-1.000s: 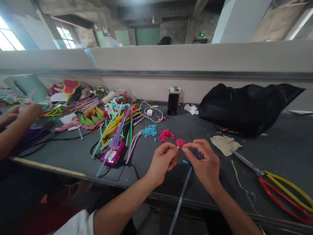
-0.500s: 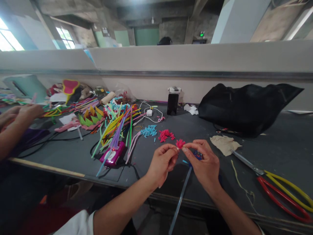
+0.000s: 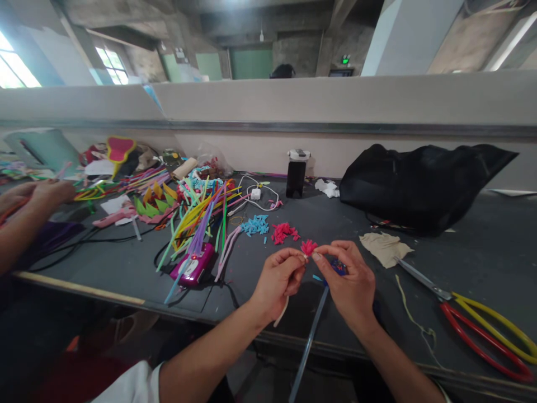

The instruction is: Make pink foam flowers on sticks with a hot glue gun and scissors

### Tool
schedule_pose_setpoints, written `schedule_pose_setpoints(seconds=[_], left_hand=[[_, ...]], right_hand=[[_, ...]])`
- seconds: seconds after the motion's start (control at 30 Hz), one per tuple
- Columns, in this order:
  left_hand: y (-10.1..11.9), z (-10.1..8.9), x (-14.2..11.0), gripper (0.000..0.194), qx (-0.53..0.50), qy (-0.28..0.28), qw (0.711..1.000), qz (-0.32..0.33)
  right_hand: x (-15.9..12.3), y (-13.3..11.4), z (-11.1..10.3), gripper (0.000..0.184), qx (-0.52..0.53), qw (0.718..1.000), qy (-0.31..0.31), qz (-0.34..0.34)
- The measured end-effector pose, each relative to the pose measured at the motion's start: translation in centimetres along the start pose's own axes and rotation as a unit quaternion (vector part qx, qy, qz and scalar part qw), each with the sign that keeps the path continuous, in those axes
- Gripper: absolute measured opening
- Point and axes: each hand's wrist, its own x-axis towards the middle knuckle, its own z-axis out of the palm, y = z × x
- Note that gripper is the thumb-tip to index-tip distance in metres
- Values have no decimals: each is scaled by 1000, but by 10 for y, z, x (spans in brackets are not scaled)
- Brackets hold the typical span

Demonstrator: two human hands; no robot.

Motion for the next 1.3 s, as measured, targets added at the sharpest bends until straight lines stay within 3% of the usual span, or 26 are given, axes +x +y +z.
schedule_pose_setpoints(seconds=[0.6, 0.87, 1.3], left_hand=[[-1, 1, 0, 14, 18, 13, 1000, 16], [-1, -3, 2, 19, 14, 23, 999, 28], [-8, -3, 1, 20, 172, 63, 974, 133]], right_hand=[[-1, 0, 1, 9, -31, 999, 15, -33], [2, 2, -3, 22, -47, 992, 40, -105], [5, -1, -7, 28, -78, 975, 1, -208]])
